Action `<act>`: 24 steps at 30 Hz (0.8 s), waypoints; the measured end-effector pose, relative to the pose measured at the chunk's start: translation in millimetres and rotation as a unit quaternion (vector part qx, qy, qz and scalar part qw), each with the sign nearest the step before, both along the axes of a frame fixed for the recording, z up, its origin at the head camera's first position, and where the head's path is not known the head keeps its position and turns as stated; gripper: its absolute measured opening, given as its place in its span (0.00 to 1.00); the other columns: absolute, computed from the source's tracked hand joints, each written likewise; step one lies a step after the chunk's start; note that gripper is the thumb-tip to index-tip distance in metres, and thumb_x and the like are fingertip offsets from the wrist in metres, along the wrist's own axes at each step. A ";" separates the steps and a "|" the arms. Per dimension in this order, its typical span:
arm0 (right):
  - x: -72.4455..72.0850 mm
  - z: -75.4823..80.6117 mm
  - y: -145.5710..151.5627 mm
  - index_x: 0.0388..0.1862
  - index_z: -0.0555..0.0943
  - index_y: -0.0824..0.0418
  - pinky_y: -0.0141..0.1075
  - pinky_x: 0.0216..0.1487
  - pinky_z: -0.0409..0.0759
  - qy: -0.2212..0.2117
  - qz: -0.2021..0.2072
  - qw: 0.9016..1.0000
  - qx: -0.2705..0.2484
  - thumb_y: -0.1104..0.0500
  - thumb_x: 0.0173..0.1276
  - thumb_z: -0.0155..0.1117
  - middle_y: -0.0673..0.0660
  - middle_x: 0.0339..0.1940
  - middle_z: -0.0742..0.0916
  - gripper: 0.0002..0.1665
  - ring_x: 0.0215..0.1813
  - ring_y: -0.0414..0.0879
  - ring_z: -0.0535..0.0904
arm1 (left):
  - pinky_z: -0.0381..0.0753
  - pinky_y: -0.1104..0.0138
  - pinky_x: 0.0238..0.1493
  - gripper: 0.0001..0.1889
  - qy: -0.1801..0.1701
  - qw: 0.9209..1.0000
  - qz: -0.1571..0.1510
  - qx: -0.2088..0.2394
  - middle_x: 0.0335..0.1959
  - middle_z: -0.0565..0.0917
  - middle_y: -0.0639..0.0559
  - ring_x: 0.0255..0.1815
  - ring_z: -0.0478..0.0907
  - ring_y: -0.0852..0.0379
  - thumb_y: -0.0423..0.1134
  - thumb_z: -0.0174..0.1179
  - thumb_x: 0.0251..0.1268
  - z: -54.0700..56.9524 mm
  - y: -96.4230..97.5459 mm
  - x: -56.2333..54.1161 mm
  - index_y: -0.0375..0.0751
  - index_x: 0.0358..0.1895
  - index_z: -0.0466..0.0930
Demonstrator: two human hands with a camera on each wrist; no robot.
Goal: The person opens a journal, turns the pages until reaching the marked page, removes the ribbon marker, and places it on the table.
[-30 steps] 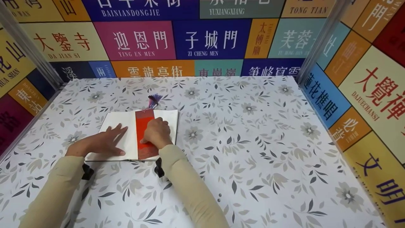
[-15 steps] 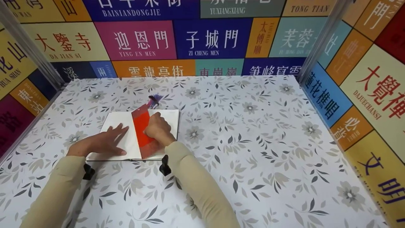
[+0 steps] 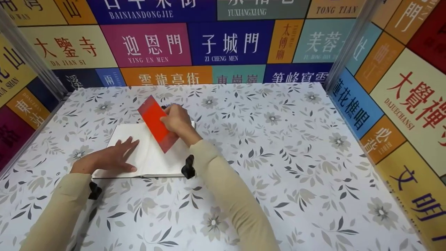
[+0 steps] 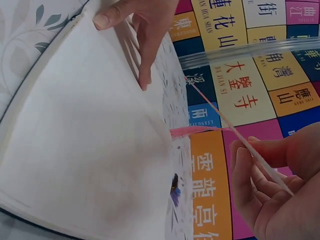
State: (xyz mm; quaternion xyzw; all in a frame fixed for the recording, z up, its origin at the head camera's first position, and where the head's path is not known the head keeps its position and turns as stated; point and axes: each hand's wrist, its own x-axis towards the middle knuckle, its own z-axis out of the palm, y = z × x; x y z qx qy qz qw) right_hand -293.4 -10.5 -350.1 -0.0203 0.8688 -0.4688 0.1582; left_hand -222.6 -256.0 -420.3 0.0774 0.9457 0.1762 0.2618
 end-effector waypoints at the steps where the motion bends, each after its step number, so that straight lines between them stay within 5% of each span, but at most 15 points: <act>1: -1.8 2.7 3.2 0.59 0.78 0.60 0.37 0.47 0.87 -0.004 -0.005 1.000 -0.007 0.58 0.71 0.65 0.59 0.50 0.87 0.18 0.41 0.46 0.83 | 0.40 0.33 0.78 0.54 0.000 1.000 -0.002 0.002 0.84 0.35 0.39 0.82 0.30 0.30 0.58 0.66 0.62 0.0 -0.5 0.2 0.51 0.83 0.40; 8: -21.7 11.0 35.3 0.64 0.77 0.59 0.42 0.50 0.87 -0.011 -0.049 0.998 -0.044 0.61 0.73 0.62 0.61 0.54 0.86 0.22 0.45 0.50 0.84 | 0.38 0.32 0.77 0.55 0.005 1.000 -0.011 0.010 0.83 0.35 0.36 0.81 0.29 0.27 0.60 0.66 0.61 0.8 -0.8 -0.8 0.47 0.82 0.40; 18: -50.4 3.8 90.7 0.75 0.68 0.58 0.46 0.65 0.80 -0.021 -0.096 0.992 -0.075 0.65 0.76 0.53 0.63 0.65 0.80 0.29 0.58 0.53 0.81 | 0.39 0.31 0.77 0.55 0.002 1.000 -0.010 0.013 0.83 0.35 0.36 0.81 0.29 0.28 0.59 0.66 0.61 2.6 0.3 0.7 0.47 0.82 0.41; 24: -60.5 -0.8 118.2 0.78 0.63 0.59 0.43 0.65 0.81 -0.011 -0.116 0.988 -0.097 0.69 0.75 0.49 0.63 0.70 0.78 0.33 0.61 0.52 0.81 | 0.40 0.31 0.77 0.54 0.010 1.000 -0.014 0.008 0.83 0.35 0.38 0.81 0.29 0.28 0.59 0.65 0.62 1.6 -2.3 1.3 0.48 0.83 0.40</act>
